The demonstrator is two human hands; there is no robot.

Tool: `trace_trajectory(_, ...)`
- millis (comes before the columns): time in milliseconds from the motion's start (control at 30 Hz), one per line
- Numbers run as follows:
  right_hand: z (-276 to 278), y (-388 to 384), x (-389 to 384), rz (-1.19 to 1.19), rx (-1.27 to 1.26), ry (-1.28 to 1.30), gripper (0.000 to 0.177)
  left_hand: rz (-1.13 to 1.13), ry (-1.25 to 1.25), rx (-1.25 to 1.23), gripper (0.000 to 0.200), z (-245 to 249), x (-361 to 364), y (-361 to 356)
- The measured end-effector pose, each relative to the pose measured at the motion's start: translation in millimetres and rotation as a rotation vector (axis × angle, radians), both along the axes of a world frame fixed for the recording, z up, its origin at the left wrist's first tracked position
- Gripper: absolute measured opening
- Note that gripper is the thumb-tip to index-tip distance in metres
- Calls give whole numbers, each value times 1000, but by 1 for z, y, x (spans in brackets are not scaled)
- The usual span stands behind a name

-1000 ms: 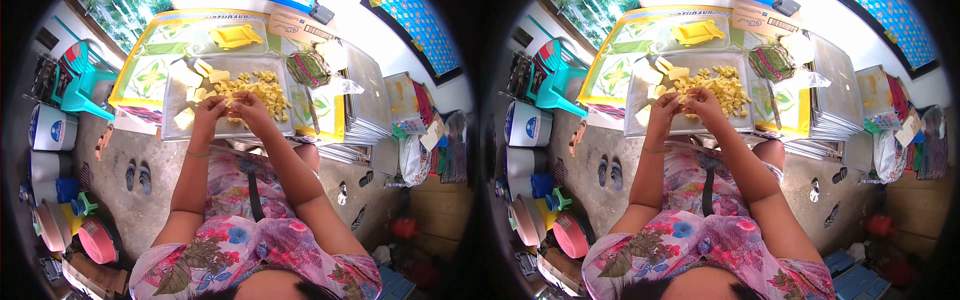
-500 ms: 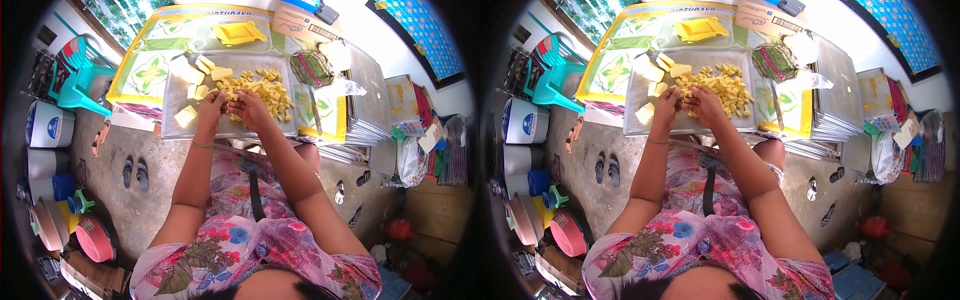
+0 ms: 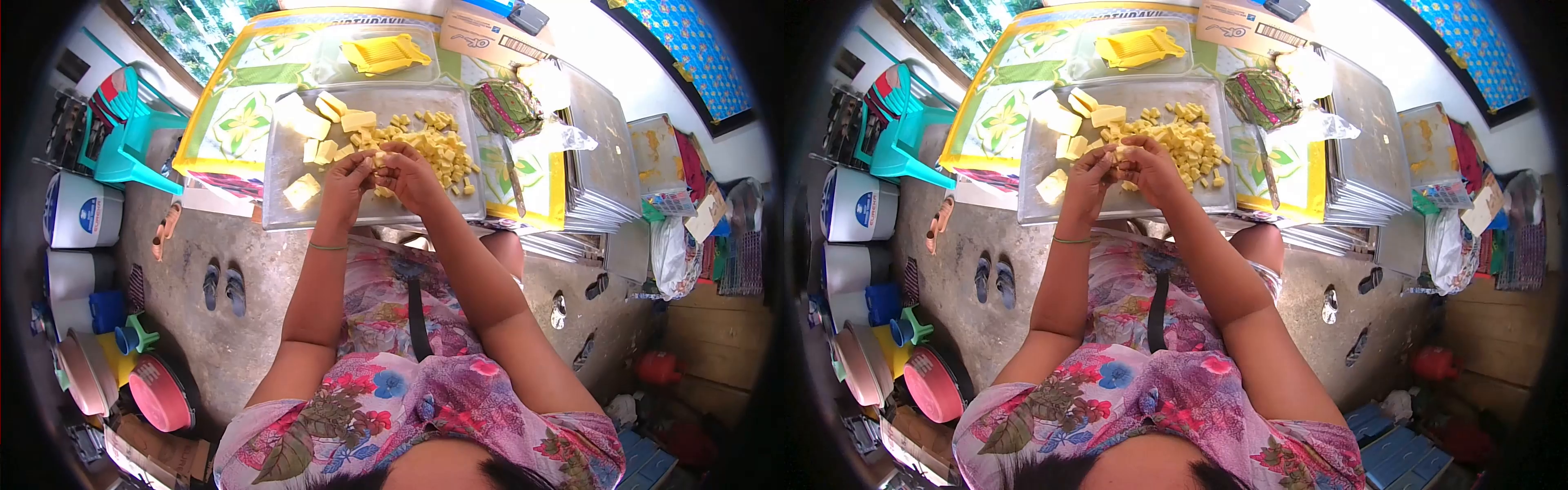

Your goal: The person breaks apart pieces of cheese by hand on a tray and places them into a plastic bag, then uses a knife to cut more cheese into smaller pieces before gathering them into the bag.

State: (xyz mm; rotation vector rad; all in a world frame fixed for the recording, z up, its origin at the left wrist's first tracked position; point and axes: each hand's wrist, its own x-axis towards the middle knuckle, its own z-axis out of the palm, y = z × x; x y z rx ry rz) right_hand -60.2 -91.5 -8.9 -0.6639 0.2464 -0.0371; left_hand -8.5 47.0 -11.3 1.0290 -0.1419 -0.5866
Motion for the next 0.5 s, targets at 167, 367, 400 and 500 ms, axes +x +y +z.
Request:
trace_trajectory(167, -4, 1, -2, 1, -36, -23, 20, 18, -60, 95, 22, 2, -3, -1)
trace_trajectory(367, -5, 0, -4, -20, -32, -14, 20, 44, -174, 168, 24, 1, -3, -3)
trace_trajectory(400, -4, -1, -5, -25, -18, -9, 21, 50, -169, 152, 24, -1, -2, -4)
trace_trajectory(500, -4, 0, -4, -44, -35, 16, 20, 41, -161, 175, 26, -5, 0, -3)
